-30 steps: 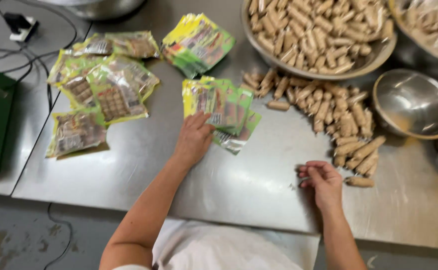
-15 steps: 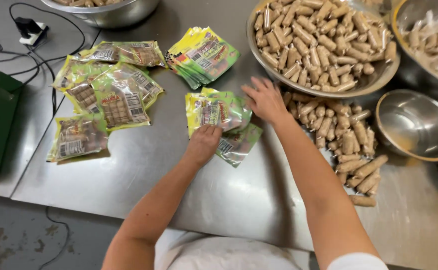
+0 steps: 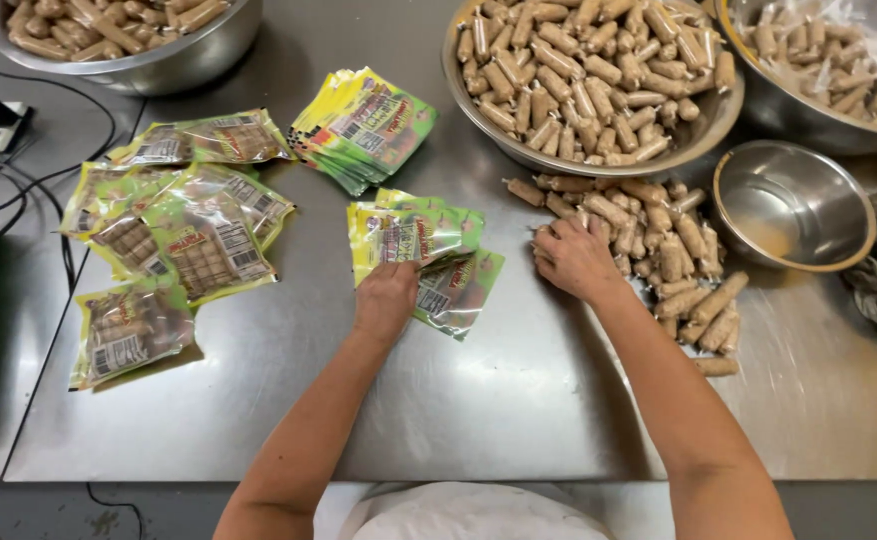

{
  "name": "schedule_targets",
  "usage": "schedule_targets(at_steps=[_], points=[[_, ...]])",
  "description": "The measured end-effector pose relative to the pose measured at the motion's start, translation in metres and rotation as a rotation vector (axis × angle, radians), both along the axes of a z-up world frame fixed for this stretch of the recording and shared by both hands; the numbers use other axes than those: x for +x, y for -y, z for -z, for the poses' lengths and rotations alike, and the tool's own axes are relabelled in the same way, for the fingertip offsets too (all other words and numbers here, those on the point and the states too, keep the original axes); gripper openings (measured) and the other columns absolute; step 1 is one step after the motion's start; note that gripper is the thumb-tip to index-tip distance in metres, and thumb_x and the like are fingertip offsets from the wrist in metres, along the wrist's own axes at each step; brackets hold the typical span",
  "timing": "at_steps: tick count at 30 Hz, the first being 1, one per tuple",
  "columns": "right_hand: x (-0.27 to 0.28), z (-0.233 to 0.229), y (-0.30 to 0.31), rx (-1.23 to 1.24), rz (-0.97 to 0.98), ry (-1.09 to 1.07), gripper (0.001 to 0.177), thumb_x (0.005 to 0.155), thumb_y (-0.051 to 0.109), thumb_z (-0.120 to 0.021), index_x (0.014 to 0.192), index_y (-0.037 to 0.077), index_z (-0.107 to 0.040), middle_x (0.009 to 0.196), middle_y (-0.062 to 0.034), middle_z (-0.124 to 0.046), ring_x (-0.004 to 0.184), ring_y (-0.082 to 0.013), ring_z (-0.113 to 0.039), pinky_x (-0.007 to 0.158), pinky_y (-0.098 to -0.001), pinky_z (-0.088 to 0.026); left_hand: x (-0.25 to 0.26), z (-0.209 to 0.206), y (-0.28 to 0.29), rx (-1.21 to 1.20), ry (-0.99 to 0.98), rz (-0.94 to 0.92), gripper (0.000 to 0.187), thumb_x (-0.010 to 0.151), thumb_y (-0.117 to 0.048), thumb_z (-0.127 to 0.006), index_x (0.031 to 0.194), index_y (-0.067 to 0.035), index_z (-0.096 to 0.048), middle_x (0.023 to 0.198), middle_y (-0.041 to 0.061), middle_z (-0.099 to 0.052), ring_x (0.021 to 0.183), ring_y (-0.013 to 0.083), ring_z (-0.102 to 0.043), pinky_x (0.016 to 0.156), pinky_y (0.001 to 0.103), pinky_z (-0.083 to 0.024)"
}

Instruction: Packaging small sausage-like food items into plastic bags on a production floor.

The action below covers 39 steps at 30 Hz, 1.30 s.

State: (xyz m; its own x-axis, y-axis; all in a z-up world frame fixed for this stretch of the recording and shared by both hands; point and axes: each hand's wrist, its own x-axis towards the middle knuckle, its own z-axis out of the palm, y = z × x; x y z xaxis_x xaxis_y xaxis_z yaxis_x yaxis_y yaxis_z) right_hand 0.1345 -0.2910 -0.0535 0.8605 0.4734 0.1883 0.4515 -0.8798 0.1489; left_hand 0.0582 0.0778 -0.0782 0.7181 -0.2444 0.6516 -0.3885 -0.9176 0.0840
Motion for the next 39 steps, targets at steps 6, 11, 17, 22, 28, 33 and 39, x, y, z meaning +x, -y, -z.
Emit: schedule_targets(at_steps=[6,11,17,22,28,33,39], points=[[-0.081,-0.116,0.009,0.547,-0.061,-0.175,0.045,0.096,0.035,-0.07,0.14,0.024,-0.067,0.145,-0.021,-0.063,0.139,-0.0445,-0.053,0.111,-0.0698,-0.033,-0.01,-0.019,-0.004,-0.185,-0.147,0.033,0.012,0.097,-0.028,-0.071,0.103,-0.02,-0.077,0.083,0.006,-0.073,0.079,0.0297,-0.075,0.072,0.04,-0.061],[-0.082,-0.06,0.074,0.663,-0.041,0.047,0.039,0.089,0.023,-0.081,0.128,0.025,-0.075,0.126,-0.0055,-0.071,0.117,-0.0291,-0.067,0.103,-0.0441,-0.052,-0.038,-0.057,0.029,-0.356,-0.047,0.206,0.009,0.089,-0.016,-0.078,0.096,-0.02,-0.079,0.094,0.004,-0.076,0.092,0.0275,-0.075,0.084,0.037,-0.06],[-0.094,-0.026,0.085,0.724,0.081,0.062,0.02,0.087,0.014,-0.083,0.104,0.025,-0.08,0.096,0.0008,-0.071,0.089,-0.022,-0.071,0.083,-0.0343,-0.058,-0.107,-0.074,0.093,-0.203,-0.288,0.402,0.032,0.08,-0.045,-0.076,0.094,-0.017,-0.078,0.098,0.006,-0.074,0.099,0.0287,-0.07,0.088,0.043,-0.058],[-0.123,-0.037,0.042,0.843,0.072,-0.085,0.019,0.086,0.01,-0.083,0.1,0.023,-0.081,0.09,-0.0027,-0.073,0.092,-0.0264,-0.074,0.086,-0.0371,-0.058,-0.114,-0.079,0.128,-0.173,-0.447,0.424,0.045,0.087,-0.057,-0.075,0.103,-0.015,-0.077,0.1,0.01,-0.073,0.102,0.0321,-0.069,0.087,0.045,-0.057],[-0.182,-0.061,-0.012,1.227,0.179,-0.49,0.032,0.097,0.006,-0.064,0.121,0.023,-0.077,0.087,-0.0055,-0.081,0.086,-0.0151,-0.076,0.086,-0.0318,-0.059,-0.113,-0.077,0.178,-0.463,-0.664,0.285,0.04,0.09,-0.047,-0.073,0.11,-0.017,-0.058,0.09,0.011,-0.068,0.088,0.0396,-0.073,0.079,0.051,-0.058],[-0.193,-0.051,0.001,1.557,0.173,-0.584,0.023,0.096,-0.002,-0.067,0.119,-0.002,-0.072,0.095,-0.0181,-0.079,0.083,-0.0214,-0.076,0.075,-0.0378,-0.064,-0.112,-0.082,0.178,-0.537,-0.875,0.288,0.033,0.091,-0.038,-0.071,0.111,-0.018,-0.054,0.08,0.007,-0.072,0.084,0.0378,-0.076,0.074,0.05,-0.058],[-0.052,-0.084,0.145,0.87,0.187,0.304,0.008,0.104,0.01,-0.083,0.11,0.009,-0.078,0.086,-0.0133,-0.069,0.083,-0.0342,-0.067,0.08,-0.042,-0.051,-0.107,-0.041,0.16,-0.263,-0.81,0.216,0.023,0.097,-0.038,-0.066,0.091,-0.017,-0.064,0.074,0.008,-0.07,0.079,0.0348,-0.074,0.071,0.048,-0.059]])
